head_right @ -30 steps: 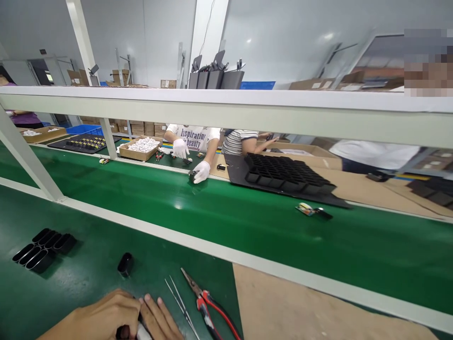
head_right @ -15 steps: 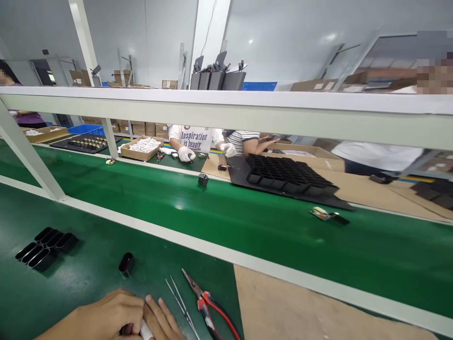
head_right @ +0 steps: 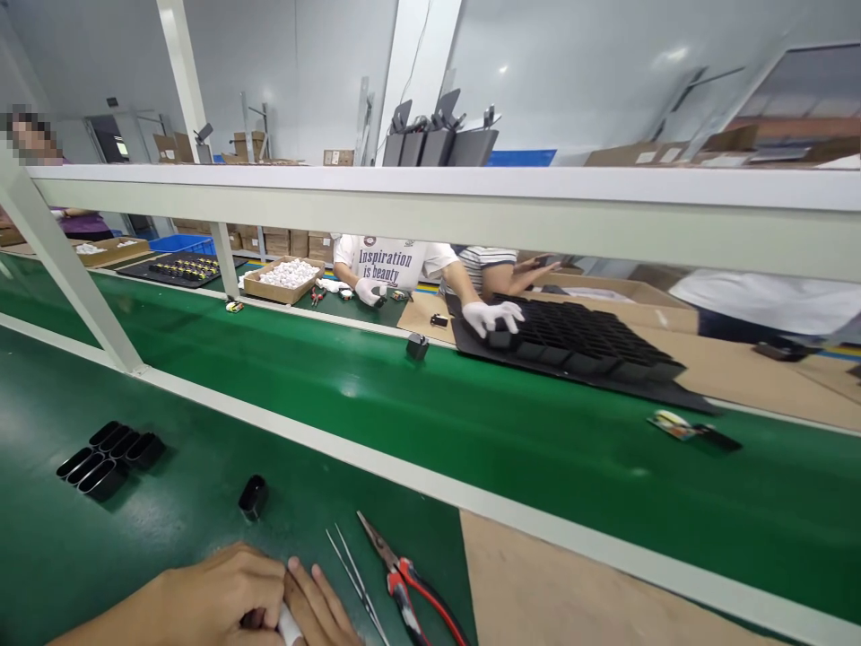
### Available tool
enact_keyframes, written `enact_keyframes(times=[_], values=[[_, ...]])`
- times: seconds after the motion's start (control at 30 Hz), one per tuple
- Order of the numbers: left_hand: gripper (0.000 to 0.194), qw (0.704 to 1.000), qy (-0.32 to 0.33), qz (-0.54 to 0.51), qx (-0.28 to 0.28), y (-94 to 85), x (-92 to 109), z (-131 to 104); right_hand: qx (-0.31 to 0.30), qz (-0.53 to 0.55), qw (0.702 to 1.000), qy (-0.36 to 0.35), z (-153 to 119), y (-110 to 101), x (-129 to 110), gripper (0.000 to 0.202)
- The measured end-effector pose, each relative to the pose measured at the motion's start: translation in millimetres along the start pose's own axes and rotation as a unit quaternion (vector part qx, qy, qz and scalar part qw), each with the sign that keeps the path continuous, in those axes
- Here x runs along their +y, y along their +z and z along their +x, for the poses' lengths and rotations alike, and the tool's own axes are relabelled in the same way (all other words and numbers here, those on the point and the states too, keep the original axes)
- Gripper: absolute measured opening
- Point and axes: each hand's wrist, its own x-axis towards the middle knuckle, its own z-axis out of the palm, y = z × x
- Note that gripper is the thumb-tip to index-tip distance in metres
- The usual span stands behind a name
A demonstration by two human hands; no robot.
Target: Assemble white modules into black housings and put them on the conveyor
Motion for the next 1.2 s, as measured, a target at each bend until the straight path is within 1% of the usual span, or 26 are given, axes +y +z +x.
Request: enact_keyframes(times=[0.1, 0.13, 0.23, 0.3, 0.4, 0.47, 0.53, 0.63, 0.7, 0.8, 0.9, 0.97, 1.1, 1.2], values=[[0.026, 1.0, -0.001, -0.003, 0.007, -6.1, 8.6, 2.1, -0.036, 0.017, 0.999, 0.013, 7.0, -16.8, -10.2, 0.05], [0.027, 1.0, -0.002, -0.004, 0.007, -9.2, 11.9, 3.1, -0.056, 0.018, 0.998, 0.014, 9.8, -23.5, -14.3, 0.047], [0.027, 1.0, 0.005, -0.009, -0.003, -17.5, 18.6, 5.6, -0.088, 0.027, 0.996, 0.005, 16.6, -40.5, -26.6, 0.035], [0.028, 1.0, 0.014, -0.013, -0.011, -19.8, 19.0, 6.4, -0.11, 0.035, 0.993, 0.029, 19.4, -47.3, -33.0, 0.035], [0.029, 0.999, 0.02, -0.021, -0.017, -19.2, 15.6, 6.5, -0.142, 0.042, 0.987, 0.064, 23.0, -53.4, -36.9, 0.044], [0.031, 0.999, 0.021, -0.031, -0.014, -18.8, 13.2, 6.7, -0.154, 0.04, 0.985, 0.062, 26.2, -58.0, -35.4, 0.047], [0.033, 0.999, 0.019, -0.048, -0.01, -19.8, 12.0, 7.1, -0.157, 0.027, 0.986, 0.051, 29.6, -64.4, -32.1, 0.045], [0.034, 0.998, 0.006, -0.058, -0.014, -22.8, 13.3, 7.5, -0.134, -0.025, 0.989, 0.061, 33.5, -76.6, -27.0, 0.035], [0.034, 0.999, -0.003, -0.039, -0.026, -23.9, 15.6, 7.2, -0.095, -0.074, 0.987, 0.104, 34.6, -84.1, -24.6, 0.031], [0.034, 0.999, -0.002, 0.006, -0.036, -22.9, 18.8, 6.2, -0.051, -0.145, 0.974, 0.167, 32.4, -89.5, -21.8, 0.03], [0.029, 0.999, 0.022, 0.03, -0.031, -21.8, 21.5, 5.2, -0.038, -0.185, 0.963, 0.191, 25.7, -86.0, -19.6, 0.029], [0.027, 0.998, 0.026, 0.036, -0.034, -23.2, 23.7, 5.5, -0.034, -0.197, 0.96, 0.197, 21.0, -80.7, -18.6, 0.026], [0.021, 0.998, 0.0, 0.036, -0.047, -27.6, 27.4, 9.3, -0.021, -0.207, 0.958, 0.197, 16.9, -69.4, -19.1, 0.02], [0.022, 1.0, -0.012, 0.026, -0.014, -24.7, 25.6, 14.1, -0.01, -0.213, 0.957, 0.194, 18.1, -61.3, -20.2, 0.015]])
